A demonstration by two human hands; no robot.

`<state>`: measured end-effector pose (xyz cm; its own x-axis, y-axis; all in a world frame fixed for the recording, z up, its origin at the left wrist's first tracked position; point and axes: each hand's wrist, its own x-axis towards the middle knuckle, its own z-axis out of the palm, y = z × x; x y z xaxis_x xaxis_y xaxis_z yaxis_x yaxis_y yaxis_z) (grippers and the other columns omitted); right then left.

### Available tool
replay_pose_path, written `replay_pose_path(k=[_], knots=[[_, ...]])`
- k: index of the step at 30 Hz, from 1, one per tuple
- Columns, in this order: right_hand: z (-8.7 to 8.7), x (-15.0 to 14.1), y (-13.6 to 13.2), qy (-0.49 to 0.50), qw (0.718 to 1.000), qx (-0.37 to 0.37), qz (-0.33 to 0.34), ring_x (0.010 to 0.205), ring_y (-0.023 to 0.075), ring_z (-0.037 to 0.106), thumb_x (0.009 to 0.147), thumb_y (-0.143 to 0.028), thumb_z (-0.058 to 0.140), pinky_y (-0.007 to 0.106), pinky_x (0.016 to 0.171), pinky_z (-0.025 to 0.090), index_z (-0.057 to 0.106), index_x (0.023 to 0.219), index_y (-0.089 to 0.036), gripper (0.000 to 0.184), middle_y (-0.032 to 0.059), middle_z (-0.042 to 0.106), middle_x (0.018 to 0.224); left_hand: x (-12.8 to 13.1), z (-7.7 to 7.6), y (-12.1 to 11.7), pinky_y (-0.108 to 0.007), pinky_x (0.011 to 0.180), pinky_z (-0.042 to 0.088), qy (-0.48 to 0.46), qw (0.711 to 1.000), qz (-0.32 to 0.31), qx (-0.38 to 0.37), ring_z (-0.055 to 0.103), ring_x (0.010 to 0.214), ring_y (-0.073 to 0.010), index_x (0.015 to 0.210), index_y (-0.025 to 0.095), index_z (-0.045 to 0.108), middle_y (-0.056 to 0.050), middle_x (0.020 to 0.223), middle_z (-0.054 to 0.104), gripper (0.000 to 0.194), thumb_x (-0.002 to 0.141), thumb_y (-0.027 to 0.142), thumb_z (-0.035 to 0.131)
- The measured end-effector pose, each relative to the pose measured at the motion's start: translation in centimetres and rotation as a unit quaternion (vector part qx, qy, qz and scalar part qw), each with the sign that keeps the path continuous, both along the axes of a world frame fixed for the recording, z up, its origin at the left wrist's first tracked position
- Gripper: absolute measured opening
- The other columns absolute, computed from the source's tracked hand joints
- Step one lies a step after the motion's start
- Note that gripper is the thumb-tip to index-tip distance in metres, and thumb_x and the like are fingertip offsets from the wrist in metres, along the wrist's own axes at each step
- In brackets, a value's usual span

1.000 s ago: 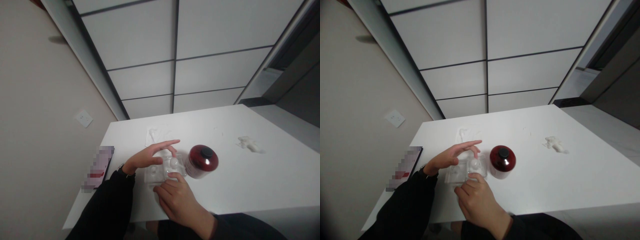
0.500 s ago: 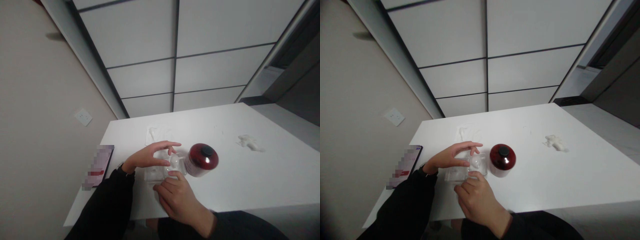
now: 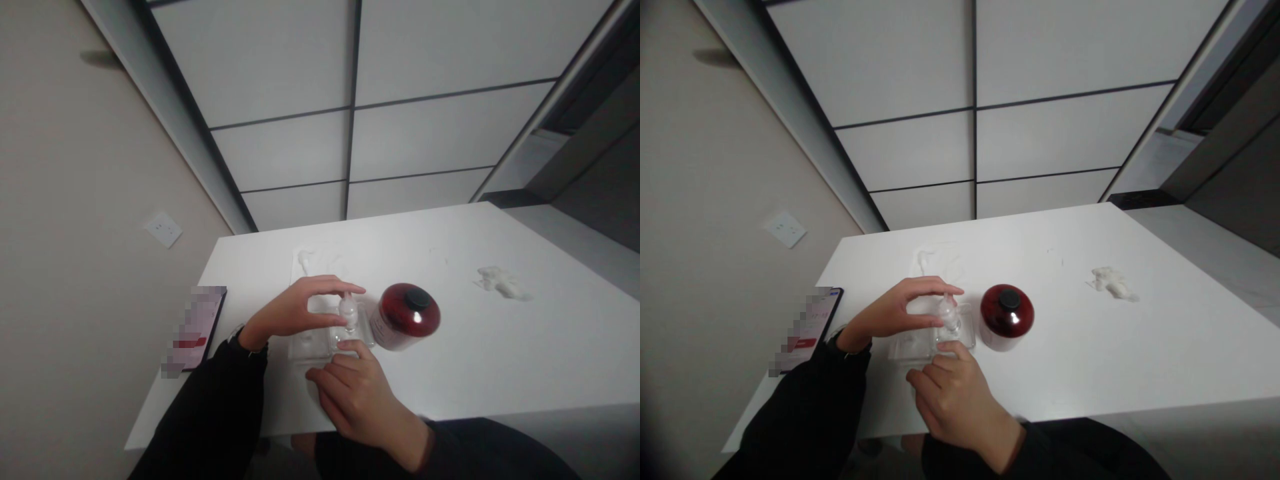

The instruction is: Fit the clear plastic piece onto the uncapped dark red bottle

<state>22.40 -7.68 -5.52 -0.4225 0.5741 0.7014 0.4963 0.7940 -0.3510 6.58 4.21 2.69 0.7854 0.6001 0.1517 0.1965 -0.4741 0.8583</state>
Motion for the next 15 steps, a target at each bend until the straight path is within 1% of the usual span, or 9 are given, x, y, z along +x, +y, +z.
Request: replay_pose_path(k=[2,3,4,6,8,11,15], knots=[[-0.07,0.02,-0.05,-0.003,1.000,-0.002,-0.001,0.066,0.0162,0.066,0.089,-0.007,0.051,0.038,0.089,0.048,0.067,0.103,-0.020,0.024,-0.0027,0.071,0.070,0.01,-0.15,-0.25,-0.038,0.104,0.055,-0.047,0.998,0.028,-0.034,0.070,0.106,-0.0193,0.147,0.026,0.060,-0.005,0.115,0.073,0.062,0.090,0.036,0.080],[-0.10,0.05,-0.07,-0.005,1.000,-0.005,-0.002,0.066,0.0163,0.066,0.089,-0.007,0.052,0.038,0.090,0.047,0.067,0.103,-0.020,0.025,-0.0026,0.071,0.070,0.02,-0.23,-0.36,-0.037,0.103,0.056,-0.070,0.995,0.040,-0.052,0.070,0.106,-0.0184,0.149,0.026,0.057,-0.005,0.116,0.072,0.065,0.089,0.035,0.081],[-0.11,0.08,-0.09,-0.007,1.000,-0.006,-0.002,0.066,0.0164,0.066,0.089,-0.007,0.052,0.038,0.090,0.047,0.067,0.104,-0.020,0.025,-0.0025,0.072,0.070,0.03,-0.29,-0.45,-0.036,0.103,0.057,-0.087,0.993,0.047,-0.065,0.070,0.106,-0.0177,0.147,0.026,0.058,-0.006,0.118,0.072,0.062,0.089,0.034,0.081],[-0.11,0.13,-0.11,-0.008,1.000,-0.004,-0.003,0.066,0.0165,0.065,0.089,-0.007,0.051,0.038,0.091,0.047,0.067,0.104,-0.020,0.025,-0.0023,0.072,0.070,0.08,-0.36,-0.55,-0.035,0.103,0.057,-0.106,0.991,0.045,-0.074,0.070,0.109,-0.0174,0.133,0.023,0.067,-0.007,0.122,0.071,0.044,0.091,0.032,0.079],[-0.08,0.13,-0.10,-0.006,1.000,-0.002,-0.004,0.066,0.0163,0.065,0.090,-0.007,0.051,0.038,0.091,0.046,0.067,0.103,-0.020,0.024,-0.0027,0.071,0.069,0.18,-0.38,-0.59,-0.035,0.105,0.056,-0.113,0.990,0.036,-0.083,0.069,0.112,-0.0179,0.121,0.021,0.071,-0.008,0.124,0.071,0.030,0.093,0.031,0.076],[-0.11,0.09,-0.07,-0.003,1.000,0.000,-0.003,0.066,0.0159,0.064,0.091,-0.007,0.050,0.037,0.091,0.046,0.067,0.102,-0.019,0.023,-0.0026,0.071,0.069,0.36,-0.34,-0.65,-0.034,0.104,0.056,-0.130,0.986,0.036,-0.101,0.070,0.113,-0.0178,0.124,0.022,0.070,-0.008,0.124,0.073,0.030,0.095,0.029,0.074],[-0.35,0.15,-0.09,-0.015,1.000,-0.007,0.001,0.068,0.0165,0.064,0.090,-0.008,0.052,0.039,0.092,0.045,0.068,0.103,-0.020,0.023,-0.0022,0.071,0.070,0.50,-0.11,-0.78,-0.036,0.107,0.053,-0.121,0.989,0.033,-0.075,0.069,0.117,-0.0187,0.119,0.021,0.074,-0.007,0.123,0.075,0.022,0.098,0.026,0.070]])
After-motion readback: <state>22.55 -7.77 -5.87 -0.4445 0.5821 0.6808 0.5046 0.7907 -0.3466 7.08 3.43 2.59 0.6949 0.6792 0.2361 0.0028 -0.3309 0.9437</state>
